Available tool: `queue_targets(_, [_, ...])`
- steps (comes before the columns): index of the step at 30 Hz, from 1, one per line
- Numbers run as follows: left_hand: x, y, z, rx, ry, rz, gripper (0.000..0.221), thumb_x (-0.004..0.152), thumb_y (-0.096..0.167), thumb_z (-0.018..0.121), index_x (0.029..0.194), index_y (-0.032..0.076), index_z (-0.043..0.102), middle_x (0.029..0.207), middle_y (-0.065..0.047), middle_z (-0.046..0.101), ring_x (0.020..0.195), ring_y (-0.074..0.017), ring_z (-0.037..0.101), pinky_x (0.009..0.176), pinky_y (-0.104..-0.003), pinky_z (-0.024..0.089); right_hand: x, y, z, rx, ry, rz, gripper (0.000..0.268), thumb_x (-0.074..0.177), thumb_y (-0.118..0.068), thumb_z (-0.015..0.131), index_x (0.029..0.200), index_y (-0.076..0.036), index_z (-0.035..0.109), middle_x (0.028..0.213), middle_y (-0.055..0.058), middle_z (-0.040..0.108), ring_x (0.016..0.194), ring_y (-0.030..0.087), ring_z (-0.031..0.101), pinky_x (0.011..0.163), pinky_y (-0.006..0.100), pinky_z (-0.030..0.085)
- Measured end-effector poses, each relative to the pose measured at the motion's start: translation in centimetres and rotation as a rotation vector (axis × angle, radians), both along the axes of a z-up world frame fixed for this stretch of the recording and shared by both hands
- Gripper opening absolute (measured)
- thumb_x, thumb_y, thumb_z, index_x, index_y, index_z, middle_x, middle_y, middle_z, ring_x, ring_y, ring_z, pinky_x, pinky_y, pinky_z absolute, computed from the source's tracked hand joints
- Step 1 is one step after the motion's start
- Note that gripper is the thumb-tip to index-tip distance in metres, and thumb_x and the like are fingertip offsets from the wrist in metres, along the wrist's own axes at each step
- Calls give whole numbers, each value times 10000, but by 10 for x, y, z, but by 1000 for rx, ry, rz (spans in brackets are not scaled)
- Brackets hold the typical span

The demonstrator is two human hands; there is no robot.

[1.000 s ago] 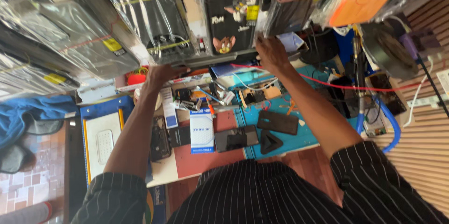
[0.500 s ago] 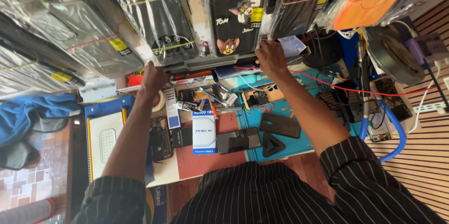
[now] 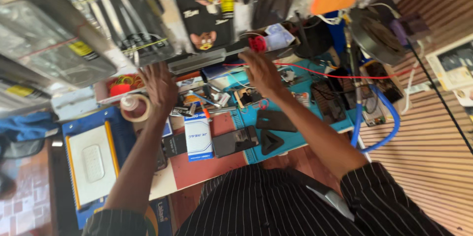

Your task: The person disassembles a mobile phone on a repair bench, removing the back panel and internal components.

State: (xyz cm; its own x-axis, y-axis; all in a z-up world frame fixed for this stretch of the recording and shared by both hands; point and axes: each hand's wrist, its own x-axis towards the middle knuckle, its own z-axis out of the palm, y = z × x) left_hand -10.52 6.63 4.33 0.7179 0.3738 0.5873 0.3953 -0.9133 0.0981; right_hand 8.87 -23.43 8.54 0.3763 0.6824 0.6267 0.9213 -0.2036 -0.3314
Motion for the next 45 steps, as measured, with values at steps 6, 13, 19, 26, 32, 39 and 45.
queue_targets(6, [55, -114, -18, -160, 199, -460, 336, 843, 169, 676, 1168, 99, 721, 1279, -110, 621, 1250, -341, 537, 1057, -592, 368, -48, -78, -33, -125, 185, -52, 226, 930, -57, 665, 1153, -68, 699, 1122, 130, 728, 1047, 334, 679, 916, 463, 553])
queue_targets(13, [105, -143, -37, 318, 484, -298, 309, 865, 197, 685, 1148, 98, 759, 1341, -112, 621, 1318, -306, 532, 1200, -546, 351, -27, -215, -126, -271, 315, -530, 318, 862, -162, 710, 1178, -126, 700, 1093, 157, 713, 1022, 381, 672, 859, 490, 553])
queue_targets(19, [118, -204, -36, 351, 197, -365, 410, 714, 301, 734, 1100, 167, 767, 1328, -138, 602, 1229, -359, 528, 936, -684, 403, 6, -295, -150, -467, 398, -818, 683, 754, -379, 859, 1308, -91, 581, 1320, 249, 516, 1196, 464, 561, 960, 521, 523])
queue_targets(26, [124, -322, -114, -972, 270, -826, 179, 827, 302, 812, 955, 176, 815, 1039, -13, 779, 971, -213, 724, 857, -386, 583, -10, -290, -135, -604, 497, -934, 947, 664, -427, 909, 1453, -142, 470, 1361, 248, 484, 1226, 463, 534, 962, 518, 526])
queue_targets(32, [161, -360, -145, -1520, 611, -649, 262, 842, 259, 744, 1032, 81, 777, 806, 18, 698, 718, -81, 625, 562, -272, 505, -10, -292, -139, -495, 542, -891, 1063, 568, -510, 922, 1419, -84, 450, 1323, 236, 544, 1212, 446, 544, 1011, 520, 492])
queue_targets(39, [204, -391, -148, -1424, 613, -711, 243, 864, 253, 743, 1016, 70, 785, 810, -29, 721, 678, -122, 612, 556, -277, 481, -55, -285, -150, -488, 565, -788, 1022, 544, -482, 910, 1406, -112, 503, 1247, 195, 593, 1171, 388, 594, 974, 506, 503])
queue_targets(45, [209, -407, -159, -1278, 549, -742, 264, 805, 191, 723, 1006, 33, 788, 936, -94, 801, 869, -180, 759, 775, -308, 575, -26, -302, -190, -318, 387, -799, 538, 912, -241, 765, 1378, -72, 556, 1370, 196, 591, 1209, 403, 629, 988, 473, 541])
